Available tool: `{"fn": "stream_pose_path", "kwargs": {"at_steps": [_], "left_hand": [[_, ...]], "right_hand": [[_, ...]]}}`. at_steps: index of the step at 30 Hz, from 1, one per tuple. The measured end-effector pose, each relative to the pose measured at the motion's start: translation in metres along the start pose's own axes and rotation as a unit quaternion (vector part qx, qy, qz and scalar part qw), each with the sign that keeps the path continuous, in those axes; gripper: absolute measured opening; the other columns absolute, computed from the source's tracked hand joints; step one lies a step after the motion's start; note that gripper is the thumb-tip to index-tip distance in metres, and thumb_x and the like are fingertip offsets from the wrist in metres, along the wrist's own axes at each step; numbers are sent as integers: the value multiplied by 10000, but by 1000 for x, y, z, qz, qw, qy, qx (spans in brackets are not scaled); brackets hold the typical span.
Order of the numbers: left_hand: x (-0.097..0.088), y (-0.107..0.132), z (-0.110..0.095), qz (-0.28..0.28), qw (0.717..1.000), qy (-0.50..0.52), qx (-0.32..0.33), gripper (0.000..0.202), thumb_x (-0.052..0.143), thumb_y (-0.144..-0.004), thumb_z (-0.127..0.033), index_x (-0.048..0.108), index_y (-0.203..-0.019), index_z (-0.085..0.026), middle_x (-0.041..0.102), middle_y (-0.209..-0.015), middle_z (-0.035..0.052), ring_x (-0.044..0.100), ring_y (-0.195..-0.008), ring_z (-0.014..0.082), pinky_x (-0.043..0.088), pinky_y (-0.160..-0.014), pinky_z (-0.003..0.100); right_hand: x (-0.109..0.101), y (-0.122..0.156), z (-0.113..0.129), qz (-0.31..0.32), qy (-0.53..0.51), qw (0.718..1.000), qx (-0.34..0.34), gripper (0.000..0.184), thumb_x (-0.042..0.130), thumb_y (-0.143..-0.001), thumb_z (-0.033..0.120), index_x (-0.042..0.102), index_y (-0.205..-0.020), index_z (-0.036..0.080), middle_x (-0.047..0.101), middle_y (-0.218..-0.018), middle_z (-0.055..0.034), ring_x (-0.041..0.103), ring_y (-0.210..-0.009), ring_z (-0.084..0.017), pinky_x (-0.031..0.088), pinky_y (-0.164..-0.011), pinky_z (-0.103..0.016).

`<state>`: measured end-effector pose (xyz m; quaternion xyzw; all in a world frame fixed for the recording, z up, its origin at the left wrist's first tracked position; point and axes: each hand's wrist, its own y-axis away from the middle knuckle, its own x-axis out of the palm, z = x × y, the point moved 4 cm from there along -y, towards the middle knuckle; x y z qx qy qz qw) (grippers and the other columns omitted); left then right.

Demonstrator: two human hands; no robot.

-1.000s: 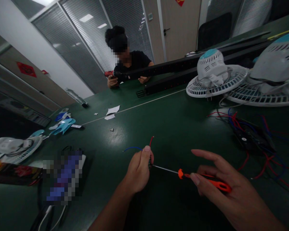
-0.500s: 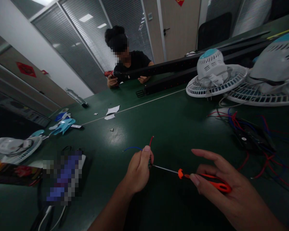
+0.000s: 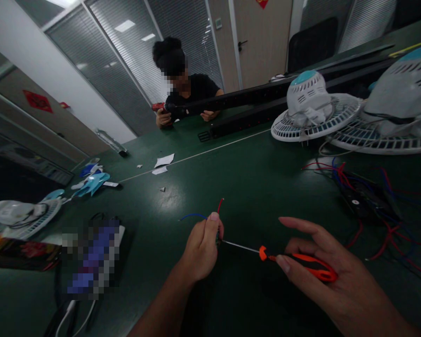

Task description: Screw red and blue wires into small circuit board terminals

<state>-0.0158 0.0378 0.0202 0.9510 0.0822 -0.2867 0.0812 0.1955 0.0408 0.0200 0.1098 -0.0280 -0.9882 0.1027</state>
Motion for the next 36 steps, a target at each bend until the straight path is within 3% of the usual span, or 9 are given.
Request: {"fn": "stream_pose_path", "kwargs": {"at_steps": [9, 13, 19, 22, 27, 36], "left_hand": [[0, 0, -1, -2, 1000, -4, -4, 515, 232, -943, -510, 498, -617, -213, 460, -556, -18, 474, -551, 169, 362, -562, 287], [0, 0, 0, 3, 1000, 0, -5, 516, 227, -942, -516, 491, -615, -216, 449, -550, -21, 466, -547, 170, 356, -563, 286], [1, 0, -3, 7, 1000, -13, -5, 510, 219, -937, -516, 486, -617, -222, 452, -558, -18, 469, -556, 177, 359, -578, 288], [1, 0, -4, 7, 1000, -19, -7, 512, 213, -936, -515, 481, -610, -225, 447, -549, -21, 469, -551, 178, 358, -575, 290], [0, 0, -4, 3, 1000, -16, -4, 516, 214, -938, -513, 488, -611, -223, 450, -554, -22, 474, -553, 173, 359, -574, 290], [0, 1, -1, 10, 1000, 0, -7, 510, 217, -946, -508, 486, -623, -219, 442, -560, -23, 463, -557, 168, 353, -577, 289]], "right_hand": [[0, -4, -8, 17, 15, 999, -41, 420, 607, -808, 414, 524, -1176, 231, 665, -683, 0, 595, -505, -159, 490, -455, -262], [-2, -2, -5, 11, 17, 1000, -10, 455, 629, -781, 454, 545, -1168, 230, 660, -686, 10, 634, -557, -174, 488, -464, -259], [-4, -1, -8, 51, 21, 997, 47, 671, 713, -683, 553, 500, -1241, 246, 706, -785, -24, 709, -659, -224, 557, -574, -308], [-4, -1, -11, 86, 13, 996, 36, 653, 644, -745, 584, 467, -1266, 233, 703, -729, -26, 697, -605, -213, 556, -519, -297], [-2, -1, -14, 95, -16, 995, 37, 531, 390, -904, 592, 466, -1273, 217, 624, -508, 31, 603, -436, -163, 493, -407, -244], [1, -4, -11, 100, 34, 994, 10, 463, 398, -939, 514, 405, -1294, 216, 591, -562, 49, 583, -504, -162, 466, -463, -272]]}}
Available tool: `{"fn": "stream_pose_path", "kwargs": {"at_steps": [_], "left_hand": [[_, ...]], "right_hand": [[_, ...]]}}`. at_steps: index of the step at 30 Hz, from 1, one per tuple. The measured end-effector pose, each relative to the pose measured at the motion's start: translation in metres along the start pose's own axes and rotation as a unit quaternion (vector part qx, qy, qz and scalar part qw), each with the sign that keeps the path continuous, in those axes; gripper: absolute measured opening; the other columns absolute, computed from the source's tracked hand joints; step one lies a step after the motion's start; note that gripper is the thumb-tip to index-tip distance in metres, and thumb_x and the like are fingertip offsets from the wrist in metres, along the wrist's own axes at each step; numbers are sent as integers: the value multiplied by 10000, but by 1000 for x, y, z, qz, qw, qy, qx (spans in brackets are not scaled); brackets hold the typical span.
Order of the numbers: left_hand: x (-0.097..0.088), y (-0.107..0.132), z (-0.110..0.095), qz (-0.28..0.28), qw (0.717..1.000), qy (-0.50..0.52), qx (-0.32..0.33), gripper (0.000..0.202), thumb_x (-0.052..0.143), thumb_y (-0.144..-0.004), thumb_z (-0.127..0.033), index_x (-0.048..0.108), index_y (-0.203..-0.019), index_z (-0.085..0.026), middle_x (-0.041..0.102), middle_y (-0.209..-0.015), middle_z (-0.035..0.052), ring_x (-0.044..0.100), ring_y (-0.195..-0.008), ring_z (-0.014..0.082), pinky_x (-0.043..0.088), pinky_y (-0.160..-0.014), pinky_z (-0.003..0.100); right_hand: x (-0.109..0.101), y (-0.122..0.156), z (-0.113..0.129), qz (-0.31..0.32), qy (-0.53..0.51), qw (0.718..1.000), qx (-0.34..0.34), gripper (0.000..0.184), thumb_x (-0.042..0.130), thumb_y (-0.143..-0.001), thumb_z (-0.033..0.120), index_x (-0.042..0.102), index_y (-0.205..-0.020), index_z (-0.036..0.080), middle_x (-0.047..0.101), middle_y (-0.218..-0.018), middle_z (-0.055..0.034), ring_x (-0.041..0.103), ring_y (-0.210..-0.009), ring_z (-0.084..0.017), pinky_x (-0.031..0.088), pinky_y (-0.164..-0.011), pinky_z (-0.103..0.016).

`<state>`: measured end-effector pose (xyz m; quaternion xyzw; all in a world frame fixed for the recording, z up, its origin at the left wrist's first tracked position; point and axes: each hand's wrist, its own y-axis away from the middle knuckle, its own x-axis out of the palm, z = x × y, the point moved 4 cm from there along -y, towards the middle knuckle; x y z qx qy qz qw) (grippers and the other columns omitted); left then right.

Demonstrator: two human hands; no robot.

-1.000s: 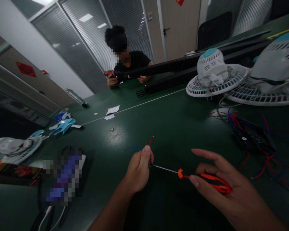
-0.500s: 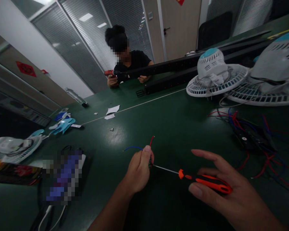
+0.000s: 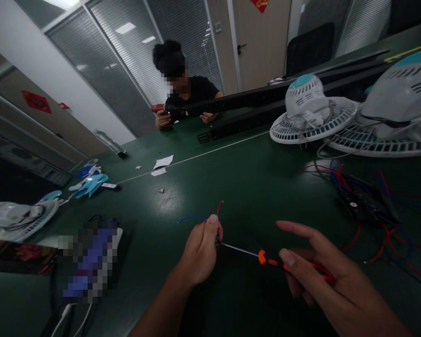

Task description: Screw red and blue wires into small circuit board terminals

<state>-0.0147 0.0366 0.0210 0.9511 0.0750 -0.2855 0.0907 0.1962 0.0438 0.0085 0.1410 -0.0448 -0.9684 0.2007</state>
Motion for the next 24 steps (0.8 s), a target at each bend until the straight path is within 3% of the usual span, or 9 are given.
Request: {"fn": "stream_pose_path", "kwargs": {"at_steps": [24], "left_hand": [[0, -2, 2, -1, 1000, 1, -3, 501, 228, -947, -496, 497, -633, -213, 452, -568, -20, 471, -569, 167, 354, -584, 289]], "right_hand": [[-1, 1, 0, -10, -23, 999, -30, 457, 492, -906, 463, 411, -1274, 204, 610, -604, 29, 581, -504, -164, 499, -448, -264]]}}
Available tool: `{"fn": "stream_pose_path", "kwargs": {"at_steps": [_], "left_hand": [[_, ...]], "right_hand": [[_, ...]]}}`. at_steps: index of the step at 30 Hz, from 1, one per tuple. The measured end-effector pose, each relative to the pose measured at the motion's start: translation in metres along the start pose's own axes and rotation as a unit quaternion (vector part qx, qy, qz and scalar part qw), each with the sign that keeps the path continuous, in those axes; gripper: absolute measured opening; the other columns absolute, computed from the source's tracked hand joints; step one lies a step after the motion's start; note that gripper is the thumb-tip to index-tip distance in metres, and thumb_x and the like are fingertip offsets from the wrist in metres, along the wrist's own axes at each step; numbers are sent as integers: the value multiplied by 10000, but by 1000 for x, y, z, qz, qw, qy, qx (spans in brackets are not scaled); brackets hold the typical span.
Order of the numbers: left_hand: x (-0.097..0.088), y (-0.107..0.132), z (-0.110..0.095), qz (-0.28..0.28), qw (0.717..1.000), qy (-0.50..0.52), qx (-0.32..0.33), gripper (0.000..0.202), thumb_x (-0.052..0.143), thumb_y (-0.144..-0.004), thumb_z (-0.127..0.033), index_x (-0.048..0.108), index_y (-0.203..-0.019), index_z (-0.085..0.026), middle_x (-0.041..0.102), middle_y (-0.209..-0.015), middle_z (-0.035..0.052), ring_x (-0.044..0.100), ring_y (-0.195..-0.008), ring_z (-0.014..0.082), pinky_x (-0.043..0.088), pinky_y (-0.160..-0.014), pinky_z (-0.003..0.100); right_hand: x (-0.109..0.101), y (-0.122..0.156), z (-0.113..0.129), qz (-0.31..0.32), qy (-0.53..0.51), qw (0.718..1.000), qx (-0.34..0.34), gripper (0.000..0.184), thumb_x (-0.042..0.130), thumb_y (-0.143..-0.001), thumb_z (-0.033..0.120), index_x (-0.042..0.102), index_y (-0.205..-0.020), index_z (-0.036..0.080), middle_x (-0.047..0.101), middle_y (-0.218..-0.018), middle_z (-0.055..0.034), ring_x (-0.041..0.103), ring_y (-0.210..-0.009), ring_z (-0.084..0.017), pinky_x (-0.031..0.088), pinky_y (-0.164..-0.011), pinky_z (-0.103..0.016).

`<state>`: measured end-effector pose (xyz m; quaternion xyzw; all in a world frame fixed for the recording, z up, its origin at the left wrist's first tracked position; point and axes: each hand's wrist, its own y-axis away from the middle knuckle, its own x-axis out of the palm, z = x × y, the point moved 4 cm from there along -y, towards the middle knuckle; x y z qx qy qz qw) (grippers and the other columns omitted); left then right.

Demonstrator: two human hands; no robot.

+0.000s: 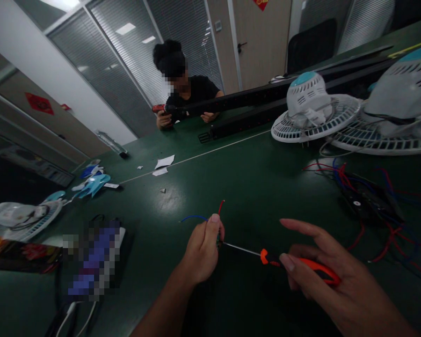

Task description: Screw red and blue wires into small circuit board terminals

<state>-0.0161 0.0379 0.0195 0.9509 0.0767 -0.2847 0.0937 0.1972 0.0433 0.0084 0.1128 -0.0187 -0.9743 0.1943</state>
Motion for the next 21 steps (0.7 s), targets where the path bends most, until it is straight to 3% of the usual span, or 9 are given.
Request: {"fn": "stream_pose_path", "kwargs": {"at_steps": [21], "left_hand": [[0, 1, -2, -1, 1000, -4, -1, 517, 214, -942, -514, 489, -621, -217, 439, -554, -23, 465, -559, 168, 349, -583, 292]], "right_hand": [[-3, 0, -4, -4, 28, 1000, -9, 467, 507, -900, 472, 406, -1284, 227, 665, -681, 5, 640, -568, -175, 521, -497, -259]]}}
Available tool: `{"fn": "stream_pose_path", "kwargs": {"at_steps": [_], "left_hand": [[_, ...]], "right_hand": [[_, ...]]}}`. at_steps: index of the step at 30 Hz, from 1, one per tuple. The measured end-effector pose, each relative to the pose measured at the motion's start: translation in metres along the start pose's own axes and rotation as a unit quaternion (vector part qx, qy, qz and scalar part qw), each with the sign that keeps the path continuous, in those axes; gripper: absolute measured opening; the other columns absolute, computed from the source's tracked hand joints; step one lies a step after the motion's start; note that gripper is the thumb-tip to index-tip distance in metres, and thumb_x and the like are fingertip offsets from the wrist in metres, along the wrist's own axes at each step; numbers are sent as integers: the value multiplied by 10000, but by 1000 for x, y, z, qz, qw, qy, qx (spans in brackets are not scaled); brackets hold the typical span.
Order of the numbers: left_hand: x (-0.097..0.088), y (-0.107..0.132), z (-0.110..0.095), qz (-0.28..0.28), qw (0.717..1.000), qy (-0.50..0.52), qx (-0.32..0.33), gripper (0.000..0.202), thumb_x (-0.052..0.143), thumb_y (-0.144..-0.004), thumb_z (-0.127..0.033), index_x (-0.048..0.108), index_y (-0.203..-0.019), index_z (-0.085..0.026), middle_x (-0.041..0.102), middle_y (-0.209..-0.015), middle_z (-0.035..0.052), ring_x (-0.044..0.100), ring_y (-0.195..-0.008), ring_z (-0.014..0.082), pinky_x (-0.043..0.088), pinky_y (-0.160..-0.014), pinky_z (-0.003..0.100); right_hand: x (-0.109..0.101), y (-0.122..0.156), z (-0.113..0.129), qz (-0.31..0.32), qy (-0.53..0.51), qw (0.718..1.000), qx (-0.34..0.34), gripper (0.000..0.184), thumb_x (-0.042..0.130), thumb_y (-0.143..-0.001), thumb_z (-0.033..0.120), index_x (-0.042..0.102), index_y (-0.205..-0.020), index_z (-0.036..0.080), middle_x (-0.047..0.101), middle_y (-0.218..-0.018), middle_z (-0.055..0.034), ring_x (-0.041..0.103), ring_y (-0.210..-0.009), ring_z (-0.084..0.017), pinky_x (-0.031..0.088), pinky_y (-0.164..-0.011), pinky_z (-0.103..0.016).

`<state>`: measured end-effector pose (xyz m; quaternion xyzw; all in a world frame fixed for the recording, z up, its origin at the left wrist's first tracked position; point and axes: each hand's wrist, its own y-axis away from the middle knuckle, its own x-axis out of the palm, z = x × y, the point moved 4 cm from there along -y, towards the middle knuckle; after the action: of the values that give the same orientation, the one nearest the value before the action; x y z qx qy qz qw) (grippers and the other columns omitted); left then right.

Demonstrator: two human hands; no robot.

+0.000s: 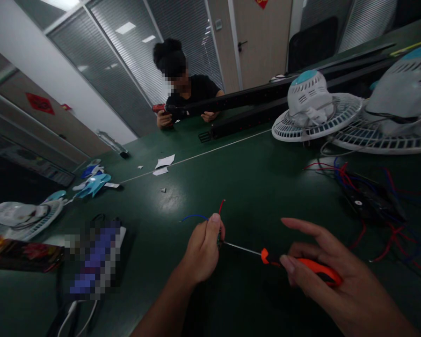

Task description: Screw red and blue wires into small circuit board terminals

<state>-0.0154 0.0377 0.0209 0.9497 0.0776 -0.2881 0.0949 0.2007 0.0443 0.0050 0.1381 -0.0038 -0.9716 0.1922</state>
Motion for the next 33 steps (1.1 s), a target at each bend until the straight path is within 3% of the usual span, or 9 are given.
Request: {"fn": "stream_pose_path", "kwargs": {"at_steps": [19, 28, 33], "left_hand": [[-1, 1, -1, 3, 1000, -2, -3, 520, 212, -943, -522, 485, -620, -220, 439, -559, -24, 466, -561, 172, 349, -577, 289], [1, 1, 0, 7, 1000, -1, 4, 507, 222, -953, -495, 488, -625, -215, 440, -565, -26, 465, -567, 165, 352, -590, 286], [1, 0, -2, 4, 1000, -4, 5, 505, 225, -949, -498, 489, -626, -214, 444, -568, -22, 470, -571, 168, 355, -591, 287]], "right_hand": [[-2, -1, 7, -31, 20, 999, -9, 437, 562, -860, 426, 466, -1235, 225, 707, -762, -29, 673, -597, -181, 541, -488, -245], [-1, 6, 7, -60, -27, 997, 28, 524, 627, -780, 529, 534, -1219, 259, 700, -805, -18, 685, -689, -193, 550, -563, -253], [1, 7, 1, -17, -66, 997, 26, 537, 499, -879, 536, 432, -1336, 263, 679, -639, 19, 627, -518, -162, 516, -469, -246]]}}
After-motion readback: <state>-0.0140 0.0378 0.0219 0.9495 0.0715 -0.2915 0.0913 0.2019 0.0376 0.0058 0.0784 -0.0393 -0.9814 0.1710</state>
